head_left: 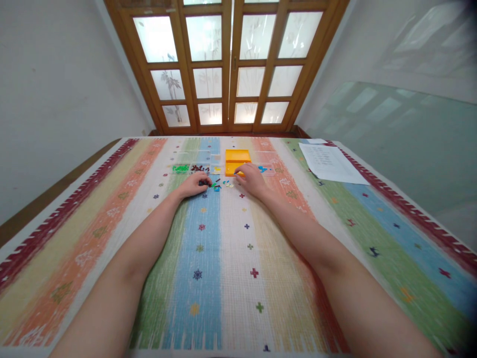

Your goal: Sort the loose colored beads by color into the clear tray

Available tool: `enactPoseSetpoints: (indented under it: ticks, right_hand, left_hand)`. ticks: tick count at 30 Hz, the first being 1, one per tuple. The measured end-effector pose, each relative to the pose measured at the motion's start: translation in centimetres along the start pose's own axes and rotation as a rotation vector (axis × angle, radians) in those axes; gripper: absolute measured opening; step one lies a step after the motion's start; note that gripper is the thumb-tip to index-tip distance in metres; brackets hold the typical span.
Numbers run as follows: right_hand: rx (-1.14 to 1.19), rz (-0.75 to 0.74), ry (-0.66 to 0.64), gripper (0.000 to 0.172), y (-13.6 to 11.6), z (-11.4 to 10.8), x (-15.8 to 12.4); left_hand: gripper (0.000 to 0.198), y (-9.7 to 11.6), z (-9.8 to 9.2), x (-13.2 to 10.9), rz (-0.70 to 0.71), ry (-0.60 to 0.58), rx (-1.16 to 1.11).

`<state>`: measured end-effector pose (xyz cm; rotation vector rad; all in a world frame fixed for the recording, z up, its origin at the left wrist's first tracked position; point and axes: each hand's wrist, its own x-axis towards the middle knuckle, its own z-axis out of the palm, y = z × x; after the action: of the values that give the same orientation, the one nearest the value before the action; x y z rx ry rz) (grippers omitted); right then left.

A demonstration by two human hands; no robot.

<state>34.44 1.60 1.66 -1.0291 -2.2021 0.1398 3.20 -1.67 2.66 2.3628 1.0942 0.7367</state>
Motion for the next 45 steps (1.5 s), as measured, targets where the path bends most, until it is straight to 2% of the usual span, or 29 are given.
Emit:
enactPoseSetpoints:
  ticks: [3,7,10,15,19,27,37,45]
  right_hand:
    - [-0.077,0.145,0.129,0.017,2.8,-1.4,0.1]
    - [-0.191,0.339,0.206,0.019,5.8,-2.5,-0.1]
    - [-0.264,0.438,0.198,0.021,7.0,-2.5,-0.4]
    - [-0.36,0.549,0.165,0.025,7.3,-2.3,-0.6]
    - [-0.369,0.563,0.142,0.026,7.3,-2.2,-0.6]
    - [-0.331,0.527,0.191,0.023,8.0,-1.6,-0.6]
    - [-0.32,0.514,0.216,0.026,7.3,-1.9,-0.8]
    - [-0.297,0.524,0.196,0.026,7.4,-1.7,-0.7]
  left_hand:
    - [0.024,-0.1,0.0,-0.1,-0.004,0.004,0.0]
    - [0.019,-0.2,0.2,0.0,0.001,0.021,0.017]
    - [0.016,-0.3,0.3,0.1,-0.004,0.026,0.018]
    - [0.016,-0.6,0.3,0.1,-0.008,0.029,0.014]
    - [0.016,-0.7,0.4,0.1,-0.015,0.034,0.016]
    - [0.015,-0.2,0.3,0.0,-0.031,0.045,0.013]
    - [0.017,-0.4,0.5,0.2,-0.052,0.056,0.039]
    - [0.016,0.3,0.0,0.0,0.007,-0.001,0.012]
